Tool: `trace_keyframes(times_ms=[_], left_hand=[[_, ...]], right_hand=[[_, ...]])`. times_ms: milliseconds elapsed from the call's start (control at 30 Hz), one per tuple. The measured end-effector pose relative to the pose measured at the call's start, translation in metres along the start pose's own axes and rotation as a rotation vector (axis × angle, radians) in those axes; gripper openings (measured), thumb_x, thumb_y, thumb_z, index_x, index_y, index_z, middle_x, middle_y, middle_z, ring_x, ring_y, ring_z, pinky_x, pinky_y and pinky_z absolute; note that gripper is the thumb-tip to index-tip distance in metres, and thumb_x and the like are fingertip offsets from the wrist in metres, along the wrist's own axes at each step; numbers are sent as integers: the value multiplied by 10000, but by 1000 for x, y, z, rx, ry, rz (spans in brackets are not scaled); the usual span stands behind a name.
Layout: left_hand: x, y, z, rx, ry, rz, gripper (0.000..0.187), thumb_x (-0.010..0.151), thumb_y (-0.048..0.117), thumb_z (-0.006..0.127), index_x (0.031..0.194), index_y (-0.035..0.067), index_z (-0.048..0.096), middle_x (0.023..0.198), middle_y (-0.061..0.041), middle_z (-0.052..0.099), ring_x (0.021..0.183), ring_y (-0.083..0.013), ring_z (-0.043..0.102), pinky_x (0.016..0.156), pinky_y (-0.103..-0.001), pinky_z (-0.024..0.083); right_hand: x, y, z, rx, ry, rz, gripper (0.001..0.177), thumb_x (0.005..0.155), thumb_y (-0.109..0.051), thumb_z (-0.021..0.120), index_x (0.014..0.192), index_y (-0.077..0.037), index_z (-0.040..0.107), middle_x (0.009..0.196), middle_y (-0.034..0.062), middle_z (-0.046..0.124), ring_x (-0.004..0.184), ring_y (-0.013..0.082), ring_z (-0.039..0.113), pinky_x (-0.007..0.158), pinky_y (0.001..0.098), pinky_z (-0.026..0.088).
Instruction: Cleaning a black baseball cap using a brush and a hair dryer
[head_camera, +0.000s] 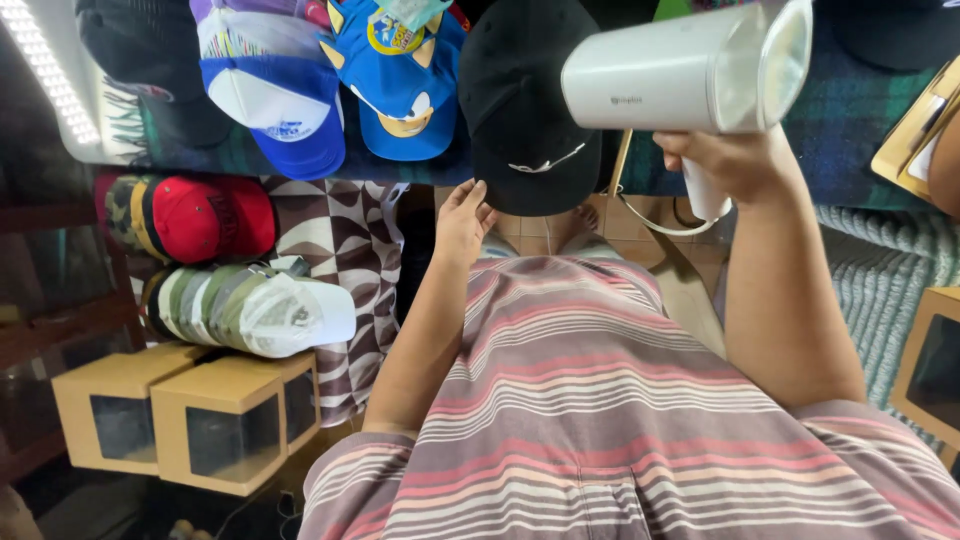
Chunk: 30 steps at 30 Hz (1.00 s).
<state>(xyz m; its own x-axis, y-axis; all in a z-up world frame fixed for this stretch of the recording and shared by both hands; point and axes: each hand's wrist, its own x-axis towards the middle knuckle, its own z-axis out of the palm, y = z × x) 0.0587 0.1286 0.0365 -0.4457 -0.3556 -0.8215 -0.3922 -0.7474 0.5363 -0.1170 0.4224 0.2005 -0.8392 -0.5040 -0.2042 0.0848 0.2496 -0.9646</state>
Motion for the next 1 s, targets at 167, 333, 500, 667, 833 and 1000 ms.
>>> trace_keyframes(times_ms=[167, 333, 500, 667, 833, 1000], left_hand=[[31, 19, -11, 53, -189, 35, 236, 936, 211, 754, 1136, 130, 657, 896, 10, 717, 770, -102, 704, 699, -274, 609], [64, 35, -21, 181, -419, -54, 170, 936, 184, 742, 1067, 123, 651, 880, -16, 709, 765, -159, 719, 771, -366, 641], [53, 80, -9, 414, -559, -87, 156, 958, 165, 739, 1085, 88, 690, 898, -56, 676, 838, -182, 707, 867, -416, 637], [56, 103, 0, 521, -682, -138, 141, 972, 156, 746, 1075, 62, 725, 923, -86, 682, 920, -238, 746, 885, -464, 621], [117, 70, -21, 504, -755, -252, 209, 987, 156, 713, 1098, -4, 636, 1068, -147, 528, 1047, -335, 664, 984, -508, 574], [124, 66, -29, 524, -751, -324, 158, 1005, 149, 676, 1037, 9, 609, 1133, -179, 511, 1135, -385, 643, 1026, -559, 550]], right_hand=[[12, -10, 27, -129, 262, 65, 125, 1009, -108, 740, 1033, -42, 637, 896, 76, 649, 756, 158, 657, 671, 318, 575], [23, -16, 64, -675, 280, -380, 344, 1006, -78, 909, 1201, 82, 675, 1184, 226, 692, 1094, 381, 630, 979, 476, 493], [24, -52, 118, -414, 307, 8, 427, 930, -91, 853, 1252, 32, 601, 1179, 146, 615, 1083, 280, 593, 827, 408, 516], [13, -45, 176, -434, 423, 72, 444, 938, -103, 831, 1283, 25, 583, 1184, 147, 624, 1077, 278, 604, 832, 407, 518], [-18, -34, 235, -433, 505, 114, 469, 952, -121, 799, 1328, 15, 554, 1192, 148, 637, 1068, 274, 620, 838, 406, 521], [-55, -15, 263, -422, 593, 135, 489, 962, -135, 775, 1362, 7, 533, 1198, 149, 647, 1061, 271, 632, 843, 404, 524]])
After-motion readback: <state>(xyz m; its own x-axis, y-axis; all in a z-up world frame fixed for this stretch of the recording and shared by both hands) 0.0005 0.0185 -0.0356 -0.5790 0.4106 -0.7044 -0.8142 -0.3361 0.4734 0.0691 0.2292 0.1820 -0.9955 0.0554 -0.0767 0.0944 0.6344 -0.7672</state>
